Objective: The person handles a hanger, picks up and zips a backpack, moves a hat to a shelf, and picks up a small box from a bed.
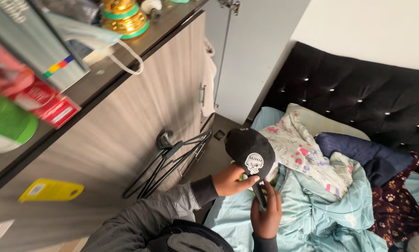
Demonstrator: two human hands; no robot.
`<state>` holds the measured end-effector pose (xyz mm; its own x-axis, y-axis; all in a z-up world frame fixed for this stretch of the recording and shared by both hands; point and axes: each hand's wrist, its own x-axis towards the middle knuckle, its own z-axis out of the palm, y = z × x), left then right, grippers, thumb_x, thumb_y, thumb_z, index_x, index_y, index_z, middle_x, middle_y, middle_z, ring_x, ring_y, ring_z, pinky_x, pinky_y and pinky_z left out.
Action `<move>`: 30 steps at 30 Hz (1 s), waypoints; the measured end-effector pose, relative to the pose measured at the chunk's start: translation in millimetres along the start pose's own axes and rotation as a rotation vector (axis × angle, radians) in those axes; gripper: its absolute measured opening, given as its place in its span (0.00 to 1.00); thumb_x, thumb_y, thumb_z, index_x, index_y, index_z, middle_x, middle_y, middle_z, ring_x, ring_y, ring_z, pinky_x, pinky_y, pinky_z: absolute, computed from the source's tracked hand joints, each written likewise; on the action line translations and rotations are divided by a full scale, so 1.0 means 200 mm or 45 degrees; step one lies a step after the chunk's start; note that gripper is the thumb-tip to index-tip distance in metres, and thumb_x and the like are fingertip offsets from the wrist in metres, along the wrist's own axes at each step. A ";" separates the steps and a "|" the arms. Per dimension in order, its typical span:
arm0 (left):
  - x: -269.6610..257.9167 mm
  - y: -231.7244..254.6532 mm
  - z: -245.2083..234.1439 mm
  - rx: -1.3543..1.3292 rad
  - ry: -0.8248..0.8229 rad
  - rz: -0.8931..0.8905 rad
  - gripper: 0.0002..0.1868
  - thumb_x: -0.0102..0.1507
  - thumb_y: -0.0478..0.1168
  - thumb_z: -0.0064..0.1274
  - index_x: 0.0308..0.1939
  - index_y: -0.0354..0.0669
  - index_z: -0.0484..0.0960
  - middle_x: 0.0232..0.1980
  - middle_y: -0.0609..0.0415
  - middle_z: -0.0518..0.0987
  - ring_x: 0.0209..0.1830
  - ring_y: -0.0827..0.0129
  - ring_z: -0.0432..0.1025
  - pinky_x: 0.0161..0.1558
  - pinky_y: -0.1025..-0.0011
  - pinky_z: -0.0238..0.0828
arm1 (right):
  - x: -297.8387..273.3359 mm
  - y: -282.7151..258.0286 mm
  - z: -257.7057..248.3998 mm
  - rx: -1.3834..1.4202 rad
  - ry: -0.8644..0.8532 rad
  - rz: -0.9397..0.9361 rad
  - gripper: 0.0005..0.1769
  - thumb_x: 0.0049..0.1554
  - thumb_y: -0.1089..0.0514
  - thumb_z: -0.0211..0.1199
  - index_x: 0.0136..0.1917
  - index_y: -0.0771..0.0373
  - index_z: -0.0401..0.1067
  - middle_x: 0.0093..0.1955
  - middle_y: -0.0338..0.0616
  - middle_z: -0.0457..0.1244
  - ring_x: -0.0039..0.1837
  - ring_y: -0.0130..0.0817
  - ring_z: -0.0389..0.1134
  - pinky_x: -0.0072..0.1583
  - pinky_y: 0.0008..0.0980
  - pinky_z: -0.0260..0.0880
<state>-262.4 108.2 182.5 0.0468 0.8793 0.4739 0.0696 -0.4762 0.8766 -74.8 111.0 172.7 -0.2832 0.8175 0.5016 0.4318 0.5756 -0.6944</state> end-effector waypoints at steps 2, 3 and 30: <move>-0.04 0.05 0.00 0.163 0.053 0.049 0.17 0.71 0.41 0.54 0.60 0.35 0.78 0.54 0.44 0.83 0.55 0.58 0.79 0.57 0.63 0.76 | -0.02 0.02 0.05 0.032 -0.054 -0.104 0.34 0.49 0.70 0.61 0.69 0.68 0.62 0.59 0.59 0.65 0.59 0.54 0.69 0.58 0.46 0.70; -0.07 0.07 -0.01 0.345 -0.025 0.008 0.17 0.70 0.43 0.56 0.58 0.38 0.79 0.52 0.44 0.84 0.52 0.55 0.79 0.53 0.62 0.76 | -0.05 0.05 0.07 0.023 -0.078 -0.096 0.34 0.49 0.70 0.61 0.69 0.68 0.62 0.59 0.59 0.65 0.59 0.54 0.69 0.58 0.46 0.70; -0.85 0.24 -0.55 0.330 -0.114 -0.330 0.11 0.68 0.35 0.53 0.54 0.38 0.80 0.51 0.47 0.81 0.50 0.53 0.78 0.49 0.63 0.75 | -0.58 -0.20 0.66 0.460 -0.074 0.853 0.14 0.67 0.58 0.59 0.61 0.68 0.63 0.50 0.44 0.64 0.51 0.27 0.63 0.54 0.27 0.67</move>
<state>-375.8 -63.0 154.4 0.0809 0.9723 0.2195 0.3402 -0.2339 0.9108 -172.4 -4.4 74.7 -0.1081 0.9883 -0.1076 0.2233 -0.0813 -0.9714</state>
